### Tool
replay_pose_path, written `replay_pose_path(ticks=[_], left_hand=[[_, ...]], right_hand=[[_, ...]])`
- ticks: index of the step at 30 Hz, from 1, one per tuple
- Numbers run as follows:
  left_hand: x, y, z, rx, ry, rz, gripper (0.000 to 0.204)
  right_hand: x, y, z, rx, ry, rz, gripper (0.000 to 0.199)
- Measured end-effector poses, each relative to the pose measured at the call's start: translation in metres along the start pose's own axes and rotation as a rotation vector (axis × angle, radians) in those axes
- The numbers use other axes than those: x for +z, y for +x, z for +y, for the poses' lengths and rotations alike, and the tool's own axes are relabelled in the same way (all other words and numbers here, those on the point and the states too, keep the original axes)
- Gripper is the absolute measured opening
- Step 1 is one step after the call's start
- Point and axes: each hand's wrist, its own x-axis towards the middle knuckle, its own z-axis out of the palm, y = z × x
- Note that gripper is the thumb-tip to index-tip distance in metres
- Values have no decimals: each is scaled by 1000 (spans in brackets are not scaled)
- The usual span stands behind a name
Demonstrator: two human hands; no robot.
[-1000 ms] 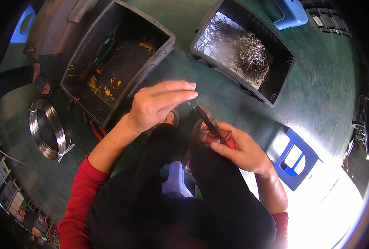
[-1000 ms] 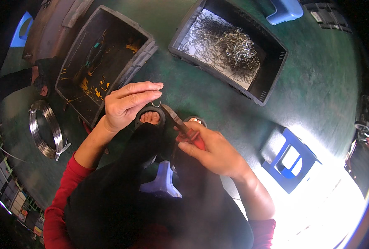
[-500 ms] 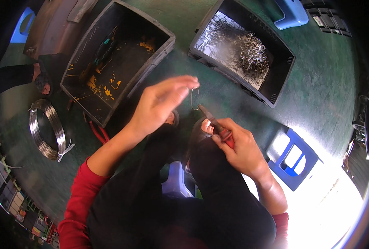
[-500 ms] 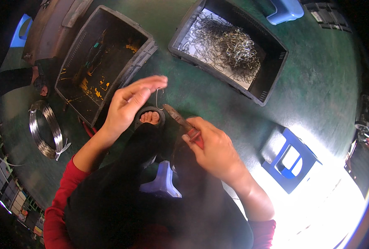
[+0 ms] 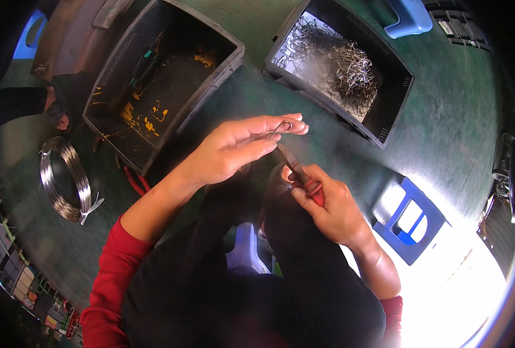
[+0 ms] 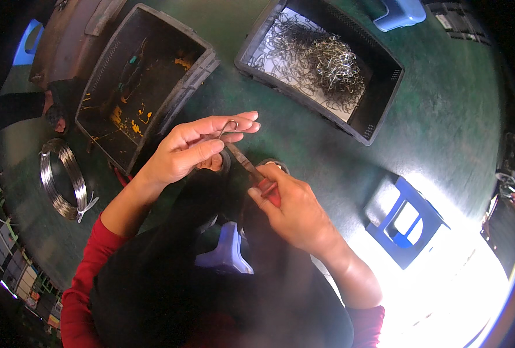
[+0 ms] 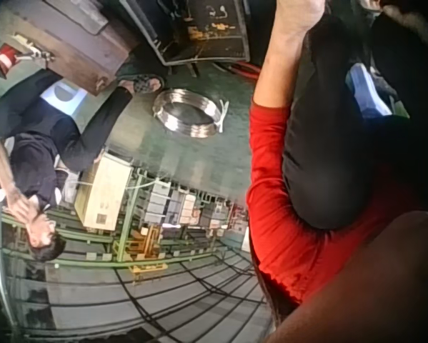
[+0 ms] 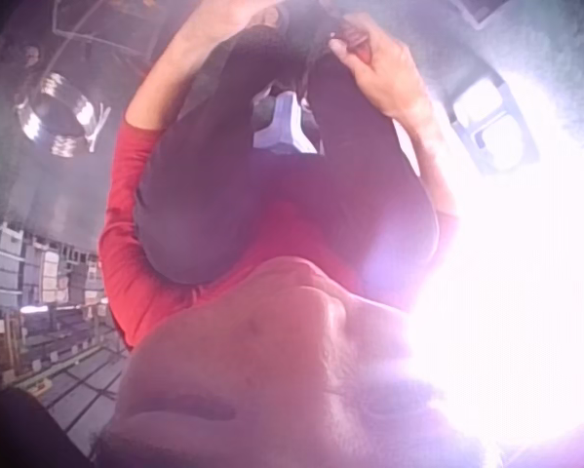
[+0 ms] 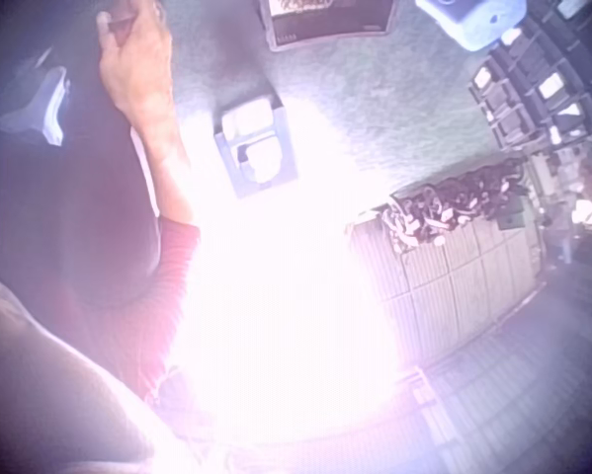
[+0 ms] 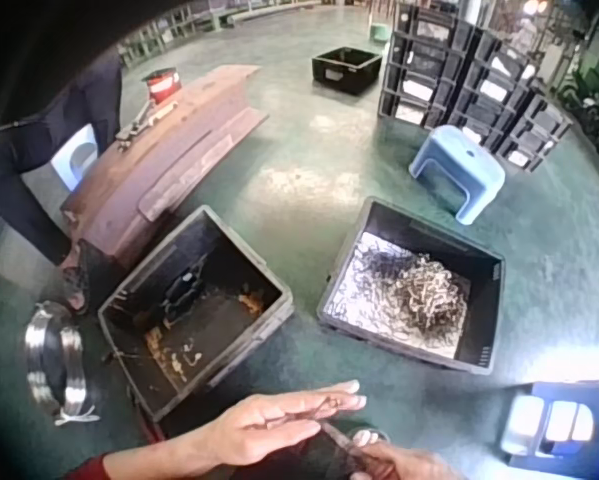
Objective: The person uses pliers to bend small pieces of metal wire into hooks and places them into a black crate. They repeatedly pick up wire segments, bend them, and deposit the finished hooks into the crate.
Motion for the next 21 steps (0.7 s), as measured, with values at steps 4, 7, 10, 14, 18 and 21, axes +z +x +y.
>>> replay_pose_path(ticks=[4, 7, 10, 14, 18, 21], left_hand=[[-6, 3, -3, -19, -128, -81, 41], [-9, 2, -6, -2, -212, -124, 41], [-11, 3, -10, 42, -289, -165, 41], [-13, 2, -9, 33, -296, -191, 42], [-12, 3, -6, 65, -245, -206, 45], [-12, 4, -3, 59, -232, -198, 44]], right_hand=[[-3, 0, 1, 54, 106, -92, 27], [-2, 0, 4, 115, 211, -147, 28], [-2, 1, 10, 123, 269, -183, 30], [-4, 1, 14, 136, 331, -235, 30], [-6, 2, 13, 154, 472, -316, 29], [-11, 5, 12, 167, 538, -398, 32]])
